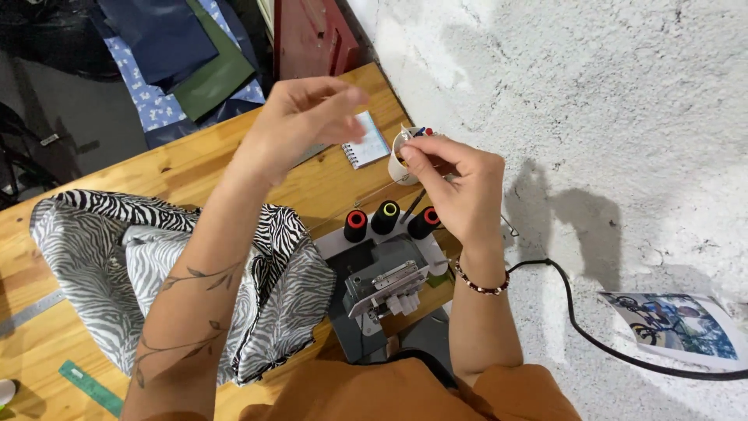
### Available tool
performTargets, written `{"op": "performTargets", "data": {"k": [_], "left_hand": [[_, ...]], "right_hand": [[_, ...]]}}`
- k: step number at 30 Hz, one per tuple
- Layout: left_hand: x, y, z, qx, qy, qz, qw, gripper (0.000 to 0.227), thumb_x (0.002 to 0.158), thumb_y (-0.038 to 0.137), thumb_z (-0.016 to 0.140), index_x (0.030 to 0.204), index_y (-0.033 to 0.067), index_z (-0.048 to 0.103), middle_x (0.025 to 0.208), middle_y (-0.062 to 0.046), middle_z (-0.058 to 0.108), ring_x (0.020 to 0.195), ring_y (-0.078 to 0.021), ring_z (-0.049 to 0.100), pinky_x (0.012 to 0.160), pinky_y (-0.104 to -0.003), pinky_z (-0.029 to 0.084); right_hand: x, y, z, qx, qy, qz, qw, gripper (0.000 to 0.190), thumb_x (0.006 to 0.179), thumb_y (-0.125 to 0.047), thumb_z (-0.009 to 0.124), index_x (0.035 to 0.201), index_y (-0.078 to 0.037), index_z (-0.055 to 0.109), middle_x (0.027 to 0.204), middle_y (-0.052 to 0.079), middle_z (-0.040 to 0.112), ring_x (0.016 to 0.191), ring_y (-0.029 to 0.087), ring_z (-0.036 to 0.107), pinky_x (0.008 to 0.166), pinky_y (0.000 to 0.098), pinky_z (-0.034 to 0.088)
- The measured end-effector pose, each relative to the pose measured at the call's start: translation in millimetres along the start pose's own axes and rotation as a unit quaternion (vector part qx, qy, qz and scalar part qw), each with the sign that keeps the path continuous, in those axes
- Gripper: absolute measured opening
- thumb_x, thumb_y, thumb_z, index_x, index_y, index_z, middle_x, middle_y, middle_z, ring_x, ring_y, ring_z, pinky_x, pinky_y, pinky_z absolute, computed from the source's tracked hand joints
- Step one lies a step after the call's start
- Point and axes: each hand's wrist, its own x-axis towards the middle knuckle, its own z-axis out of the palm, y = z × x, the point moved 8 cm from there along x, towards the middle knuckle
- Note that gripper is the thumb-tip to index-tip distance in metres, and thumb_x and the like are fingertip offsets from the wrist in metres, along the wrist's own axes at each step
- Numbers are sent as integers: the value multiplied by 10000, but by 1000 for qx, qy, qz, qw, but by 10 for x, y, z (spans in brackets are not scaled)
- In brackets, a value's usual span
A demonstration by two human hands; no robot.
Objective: The person threads a white Singer sewing machine with black thread, guiding it through the tension discs and needle. They then move to a serger, place a spool of thread on a holder, and use scissors to cut the thread.
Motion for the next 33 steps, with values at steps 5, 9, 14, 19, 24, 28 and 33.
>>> {"op": "performTargets", "data": {"k": [5,9,14,19,24,28,33], "left_hand": [[108,-360,-636,572,128,-65,808,492,880,446,761,1302,207,676,835,33,759,900,-357,694,718,-551,505],[89,-151,-573,528,144,51,835,373,842,138,799,1204,123,711,975,-60,745,903,-311,706,720,-496,556],[15,190,248,352,-40,285,891,331,1019,51,564,1331,-60,576,1348,-237,623,1237,-374,606,1021,-471,494],[114,-113,471,84,-132,139,978,217,973,206,684,1120,51,722,678,-21,627,701,-100,584,665,-228,537],[192,-260,428,64,-116,122,984,171,896,150,779,1002,18,752,618,21,441,594,-64,506,548,-199,503],[187,-345,426,66,-124,96,986,72,874,121,782,926,72,768,639,41,448,618,-41,490,591,-185,472],[228,-421,430,124,-143,86,978,46,853,138,801,897,139,789,596,65,419,580,-34,416,566,-172,391]], "right_hand": [[91,25,44,-64,-41,-46,996,122,975,-47,685,1048,21,754,979,136,769,810,190,731,675,248,601],[164,6,82,-153,-49,-115,980,86,992,-51,687,1019,1,749,956,103,744,848,213,681,710,308,538],[198,-97,144,-210,-63,-185,958,71,963,4,726,1024,-15,757,950,76,683,861,224,601,690,329,506],[136,-133,68,-248,-3,-202,947,59,966,-46,747,973,-90,786,880,43,698,915,221,650,835,338,515],[-18,9,60,-261,22,-197,945,64,976,-93,732,975,-124,787,892,11,709,934,187,641,866,315,479],[-112,79,56,-264,38,-174,948,36,965,-119,756,957,-142,782,869,4,695,911,175,621,894,342,452],[-286,46,-50,-271,75,-154,947,5,964,-148,773,965,-145,777,889,-5,704,936,160,605,901,329,441]]}}
